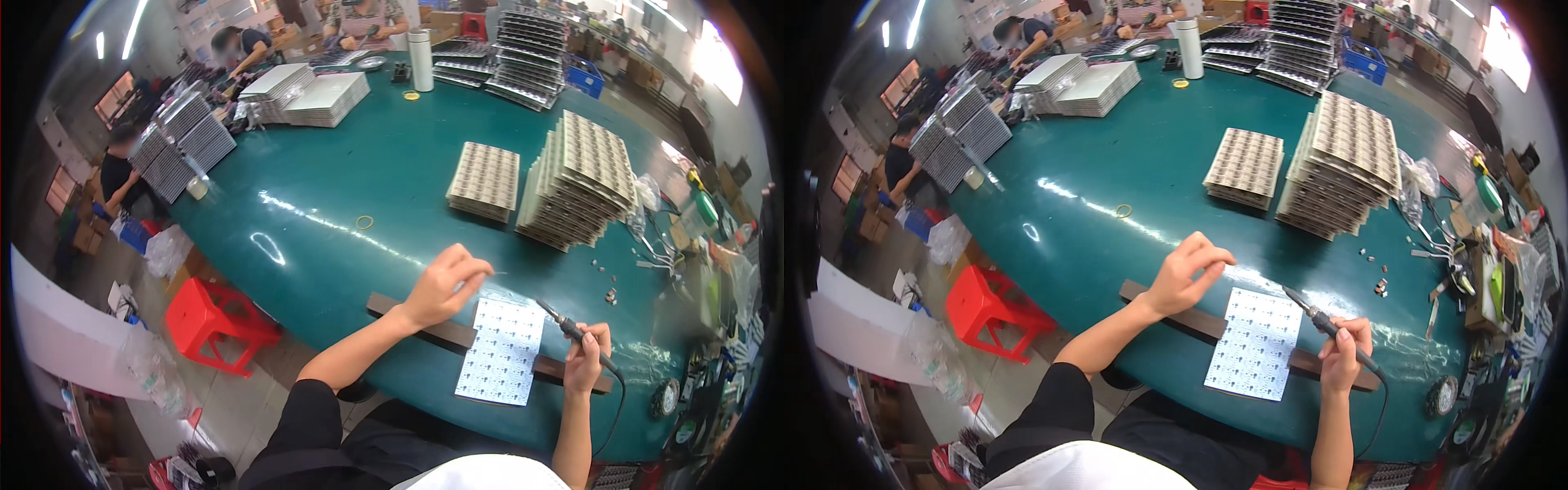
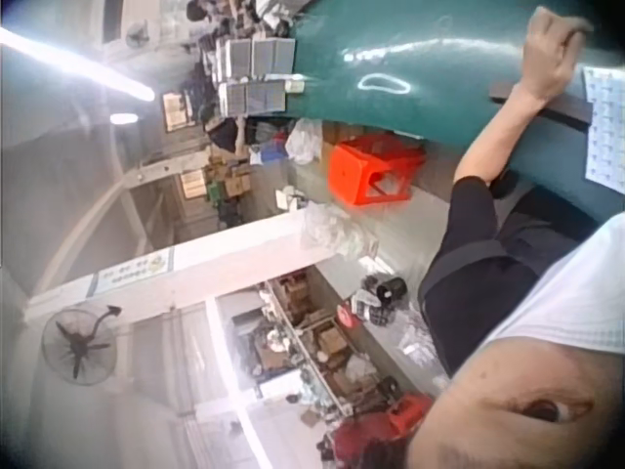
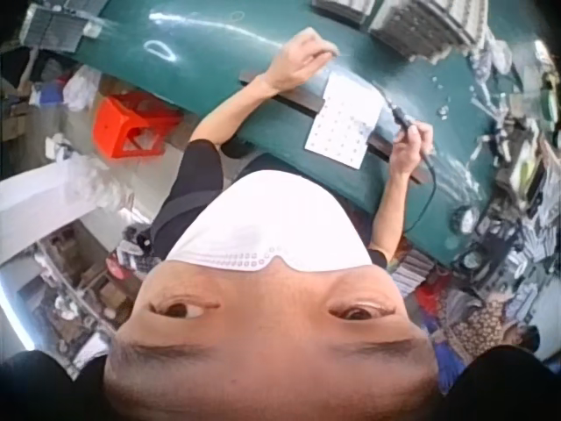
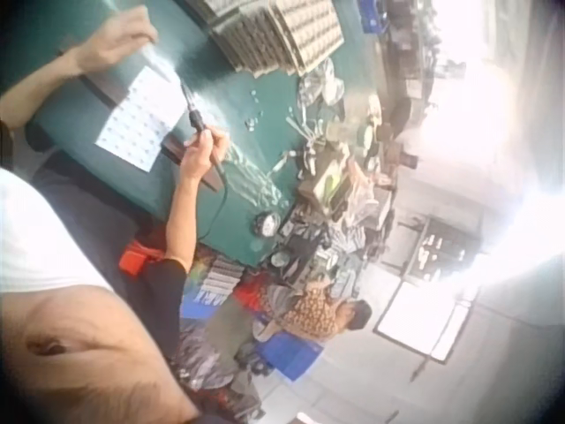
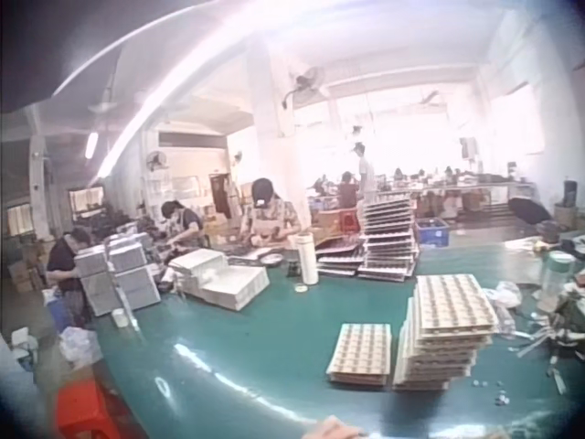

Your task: Soldering individual components onto a series of white LED panels at a factory workbench.

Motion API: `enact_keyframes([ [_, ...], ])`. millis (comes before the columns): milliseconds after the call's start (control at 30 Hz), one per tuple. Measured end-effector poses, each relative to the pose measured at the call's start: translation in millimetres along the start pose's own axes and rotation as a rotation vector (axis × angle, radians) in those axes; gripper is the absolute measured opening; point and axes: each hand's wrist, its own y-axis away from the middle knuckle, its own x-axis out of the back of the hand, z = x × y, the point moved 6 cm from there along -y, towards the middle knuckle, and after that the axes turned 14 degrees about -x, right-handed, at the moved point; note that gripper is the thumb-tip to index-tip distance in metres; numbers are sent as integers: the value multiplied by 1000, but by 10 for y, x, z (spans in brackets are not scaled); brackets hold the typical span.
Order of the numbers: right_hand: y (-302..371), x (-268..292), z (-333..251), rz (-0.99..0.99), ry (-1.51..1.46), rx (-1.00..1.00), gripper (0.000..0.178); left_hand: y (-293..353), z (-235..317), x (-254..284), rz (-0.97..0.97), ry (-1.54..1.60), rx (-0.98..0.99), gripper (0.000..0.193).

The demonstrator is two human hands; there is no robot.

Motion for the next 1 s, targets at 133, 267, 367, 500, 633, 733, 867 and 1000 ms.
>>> enact_keyframes([
  [133,73,-32,74,36,13,41,14,44,74,-87,3,-197,-233,16],
  [267,50,-193,90,24,-20,6,15,80,52,40,18,-259,-255,18],
  [367,1,-245,-6,19,-29,-17,14,-27,81,0,10,-252,-271,18],
  [500,-28,-159,27,-25,-46,-33,15,7,100,-142,7,-266,-352,19],
  [633,21,-169,60,-30,-39,-69,16,67,116,-212,-39,-233,-349,20],
  [733,48,-188,76,-48,-34,-51,16,93,168,-218,-61,-205,-345,21],
  [867,66,-214,74,-39,-25,-50,17,121,168,-222,-77,-211,-352,21],
  [1000,61,-225,66,-43,-18,-64,17,110,139,-226,-87,-230,-342,21],
])
